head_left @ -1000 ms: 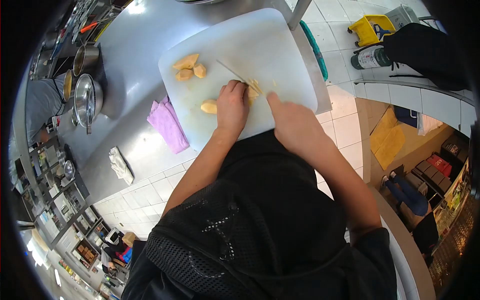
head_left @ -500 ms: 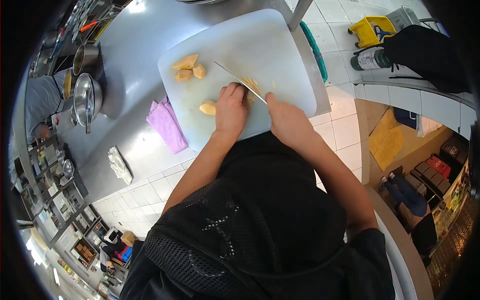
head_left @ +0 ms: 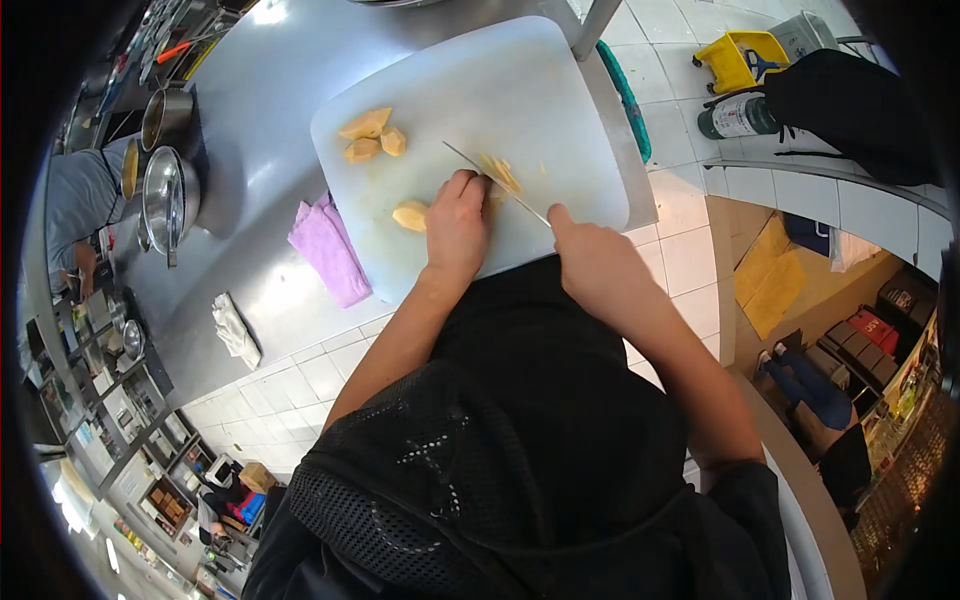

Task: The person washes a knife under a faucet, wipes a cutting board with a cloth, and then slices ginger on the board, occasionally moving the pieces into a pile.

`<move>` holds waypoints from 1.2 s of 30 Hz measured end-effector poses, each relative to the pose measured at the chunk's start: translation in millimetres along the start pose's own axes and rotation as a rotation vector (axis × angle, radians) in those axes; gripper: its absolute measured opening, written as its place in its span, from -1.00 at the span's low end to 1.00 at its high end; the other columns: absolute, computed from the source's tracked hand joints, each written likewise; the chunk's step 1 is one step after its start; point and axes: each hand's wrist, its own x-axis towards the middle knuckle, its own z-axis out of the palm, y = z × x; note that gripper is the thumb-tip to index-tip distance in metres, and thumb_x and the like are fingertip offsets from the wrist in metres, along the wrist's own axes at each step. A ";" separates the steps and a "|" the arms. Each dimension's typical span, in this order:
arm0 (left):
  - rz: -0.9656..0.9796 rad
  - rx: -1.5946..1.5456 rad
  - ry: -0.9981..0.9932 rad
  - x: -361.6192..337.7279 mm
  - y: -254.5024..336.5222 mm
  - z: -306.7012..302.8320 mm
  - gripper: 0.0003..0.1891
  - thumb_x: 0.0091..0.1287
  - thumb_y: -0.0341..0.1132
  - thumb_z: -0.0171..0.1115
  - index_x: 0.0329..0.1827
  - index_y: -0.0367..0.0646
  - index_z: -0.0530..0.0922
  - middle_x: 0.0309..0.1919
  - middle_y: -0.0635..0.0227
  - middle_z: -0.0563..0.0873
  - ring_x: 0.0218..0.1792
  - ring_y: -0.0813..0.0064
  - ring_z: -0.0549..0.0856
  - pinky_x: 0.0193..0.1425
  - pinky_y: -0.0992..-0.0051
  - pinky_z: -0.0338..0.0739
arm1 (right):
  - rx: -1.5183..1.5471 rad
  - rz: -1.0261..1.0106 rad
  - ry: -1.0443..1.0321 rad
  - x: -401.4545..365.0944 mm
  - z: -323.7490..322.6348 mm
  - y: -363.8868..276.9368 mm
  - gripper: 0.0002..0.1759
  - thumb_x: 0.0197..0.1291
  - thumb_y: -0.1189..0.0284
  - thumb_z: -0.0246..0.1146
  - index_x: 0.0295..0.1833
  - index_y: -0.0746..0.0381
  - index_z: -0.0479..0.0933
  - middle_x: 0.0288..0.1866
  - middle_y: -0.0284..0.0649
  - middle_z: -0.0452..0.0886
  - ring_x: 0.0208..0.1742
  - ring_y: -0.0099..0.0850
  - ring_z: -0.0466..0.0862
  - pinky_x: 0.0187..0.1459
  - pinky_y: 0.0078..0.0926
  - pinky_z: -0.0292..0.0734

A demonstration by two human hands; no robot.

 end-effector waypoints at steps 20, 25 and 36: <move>0.040 -0.039 0.003 -5.2 -8.8 1.7 -0.71 0.25 -0.61 0.36 0.04 -0.26 0.72 0.04 0.15 0.73 0.02 0.00 0.74 0.08 0.10 0.70 | -0.027 0.099 -0.128 -4.7 -12.0 -8.8 -0.78 0.48 0.51 0.24 0.12 0.35 0.44 -0.32 0.17 0.73 -0.20 0.24 0.77 -0.13 0.22 0.63; 0.085 -0.021 -0.008 -6.8 -5.5 -5.8 -0.73 0.28 -0.61 0.35 0.03 -0.23 0.73 0.03 0.16 0.72 0.00 0.01 0.74 0.06 0.09 0.70 | 0.053 0.023 0.057 40.8 27.2 3.9 -0.75 0.39 0.51 0.27 0.11 0.34 0.47 -0.26 0.19 0.78 -0.15 0.21 0.82 -0.09 0.19 0.70; 0.030 -0.028 0.001 -7.9 -7.1 -5.0 -0.77 0.30 -0.60 0.36 -0.01 -0.23 0.74 -0.03 0.14 0.76 -0.03 -0.01 0.75 0.07 0.08 0.69 | -0.056 -0.037 0.042 -12.0 -20.7 -9.6 -0.72 0.35 0.56 0.25 0.12 0.32 0.44 -0.35 0.12 0.75 -0.26 0.18 0.81 -0.18 0.15 0.70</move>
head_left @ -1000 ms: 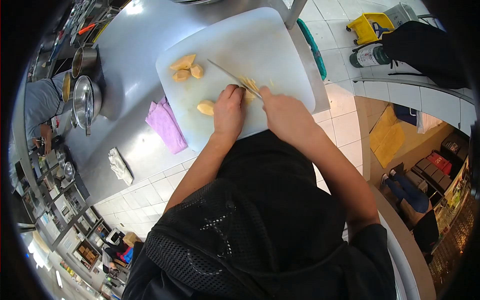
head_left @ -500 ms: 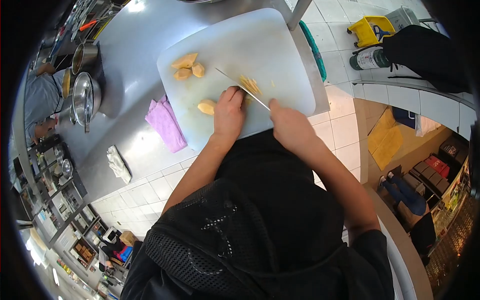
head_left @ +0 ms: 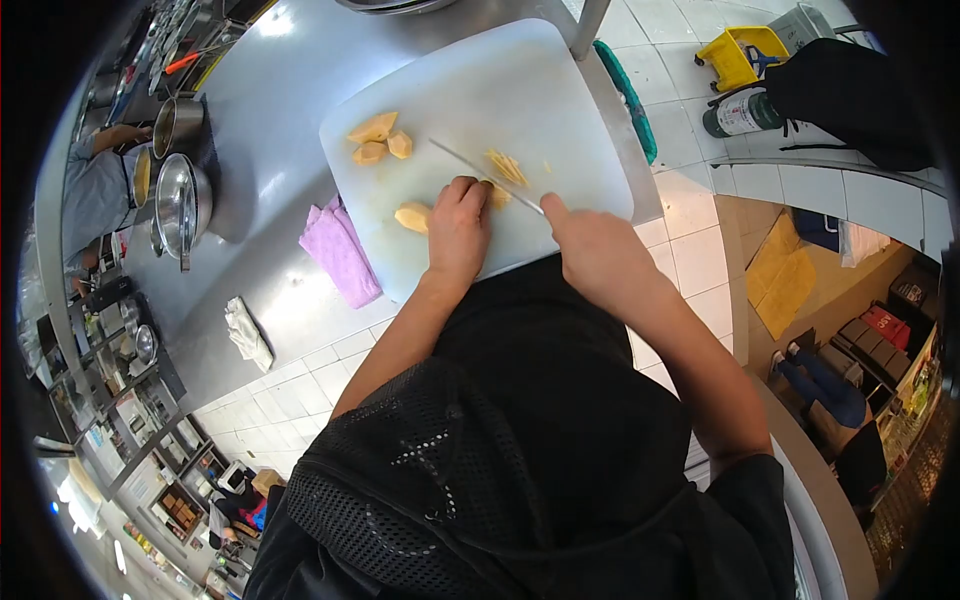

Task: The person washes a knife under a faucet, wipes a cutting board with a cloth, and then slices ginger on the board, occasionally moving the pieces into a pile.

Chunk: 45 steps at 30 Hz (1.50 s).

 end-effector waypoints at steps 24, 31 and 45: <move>0.010 0.003 0.043 -6.9 -3.3 5.4 -0.77 0.29 -0.58 0.40 -0.01 -0.24 0.72 0.00 0.14 0.76 0.00 0.01 0.73 0.11 0.11 0.69 | -0.012 -0.010 -0.053 -2.3 -9.5 -4.3 -0.85 0.49 0.54 0.15 0.08 0.32 0.41 -0.33 0.16 0.73 -0.27 0.21 0.77 -0.18 0.20 0.63; 0.053 0.028 0.068 -12.5 -5.2 6.9 -0.77 0.31 -0.58 0.43 0.01 -0.25 0.71 0.01 0.13 0.76 -0.01 0.02 0.73 0.10 0.13 0.69 | -0.014 -0.067 0.048 37.5 34.7 8.0 -0.85 0.40 0.57 0.16 0.02 0.36 0.47 -0.36 0.10 0.76 -0.28 0.14 0.83 -0.20 0.10 0.74; 0.057 0.031 0.148 -12.3 -1.5 11.7 -0.75 0.30 -0.58 0.43 0.03 -0.24 0.72 0.00 0.16 0.76 -0.02 0.05 0.73 0.09 0.15 0.70 | -0.042 -0.007 -0.135 6.9 -10.1 -1.5 -0.83 0.48 0.50 0.20 0.06 0.36 0.47 -0.33 0.16 0.76 -0.23 0.19 0.81 -0.15 0.16 0.68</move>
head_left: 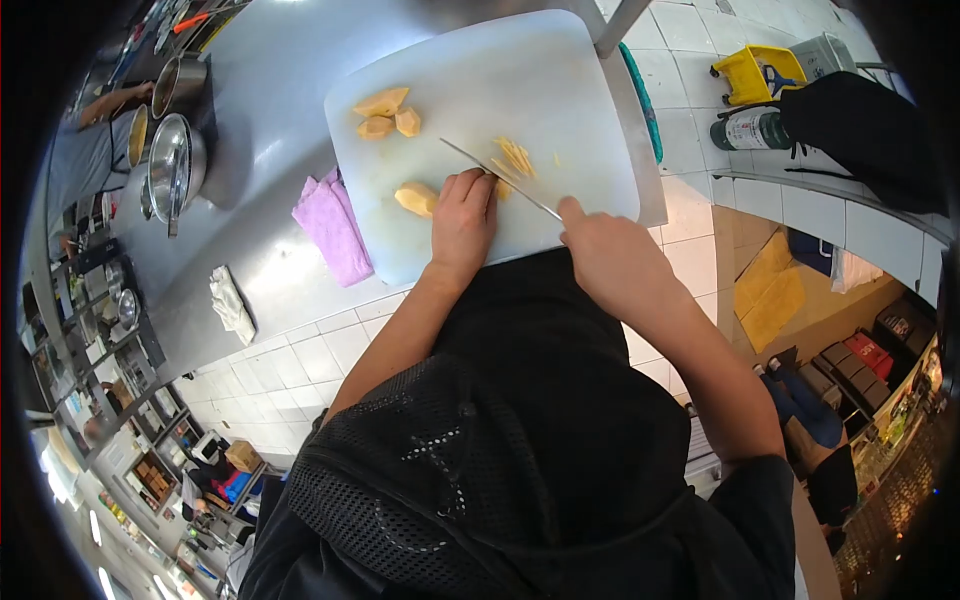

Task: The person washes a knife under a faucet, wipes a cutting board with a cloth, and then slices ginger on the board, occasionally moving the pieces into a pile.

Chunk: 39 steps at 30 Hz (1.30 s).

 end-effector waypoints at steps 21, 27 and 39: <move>-0.002 0.032 0.003 -4.7 -1.4 1.8 -0.71 0.29 -0.56 0.45 0.08 -0.26 0.70 0.04 0.16 0.75 0.03 0.06 0.72 0.13 0.17 0.71 | 0.009 -0.063 -0.008 14.3 -7.8 11.6 -0.85 0.47 0.51 0.18 0.03 0.36 0.51 -0.28 0.19 0.77 -0.18 0.18 0.82 -0.09 0.17 0.70; -0.015 0.046 0.005 -6.2 -0.9 1.7 -0.76 0.31 -0.53 0.46 0.02 -0.27 0.70 0.00 0.17 0.75 0.00 0.07 0.73 0.11 0.17 0.71 | 0.066 -0.073 0.014 55.5 31.9 22.4 -0.84 0.49 0.48 0.21 0.03 0.36 0.53 -0.28 0.20 0.77 -0.17 0.19 0.82 -0.08 0.19 0.70; -0.001 0.084 0.055 -7.0 5.8 -0.9 -0.76 0.27 -0.57 0.50 -0.01 -0.26 0.72 -0.04 0.15 0.76 -0.03 0.05 0.74 0.08 0.14 0.71 | 0.061 -0.139 0.031 71.4 37.1 20.5 -0.77 0.53 0.43 0.28 0.03 0.41 0.50 -0.26 0.26 0.75 -0.15 0.25 0.79 -0.07 0.22 0.65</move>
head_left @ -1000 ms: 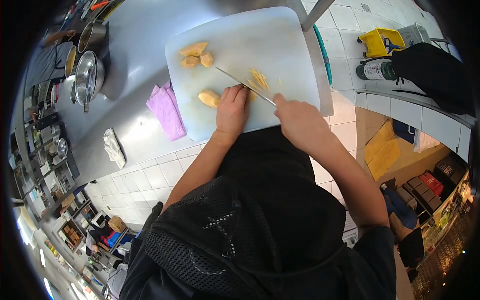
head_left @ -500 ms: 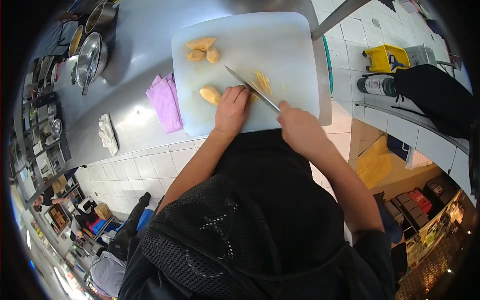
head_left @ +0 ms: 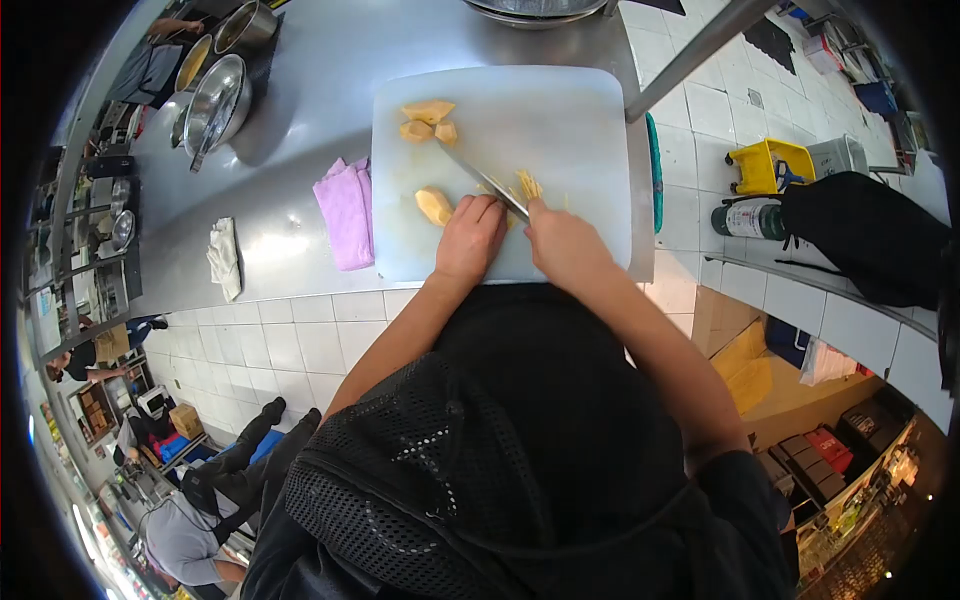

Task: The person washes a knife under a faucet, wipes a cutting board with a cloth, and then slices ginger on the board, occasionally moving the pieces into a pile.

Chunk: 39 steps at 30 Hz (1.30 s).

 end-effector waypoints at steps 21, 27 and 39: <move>-0.150 -0.132 0.083 -2.1 13.1 -5.7 -0.84 0.35 -0.59 0.41 -0.04 -0.26 0.70 -0.08 0.12 0.71 -0.01 0.00 0.73 0.09 0.11 0.69 | -0.064 0.081 -0.038 -60.5 -34.1 -14.4 -0.80 0.53 0.45 0.25 0.06 0.38 0.50 -0.27 0.22 0.77 -0.18 0.24 0.81 -0.08 0.22 0.69; -0.121 -0.135 0.136 2.0 8.3 -2.9 -0.82 0.36 -0.58 0.41 -0.02 -0.26 0.68 -0.07 0.15 0.69 -0.02 0.03 0.71 0.09 0.13 0.67 | -0.065 0.109 -0.022 -75.5 -31.5 -16.9 -0.81 0.55 0.46 0.21 0.07 0.37 0.45 -0.29 0.23 0.75 -0.20 0.26 0.78 -0.10 0.24 0.66; -0.092 -0.126 0.024 7.0 5.1 2.6 -0.80 0.35 -0.55 0.44 0.01 -0.21 0.72 -0.04 0.23 0.74 0.00 0.08 0.72 0.11 0.18 0.68 | -0.091 0.142 -0.045 -71.3 -31.1 -10.1 -0.79 0.59 0.42 0.19 0.10 0.35 0.43 -0.29 0.23 0.74 -0.21 0.27 0.77 -0.10 0.25 0.65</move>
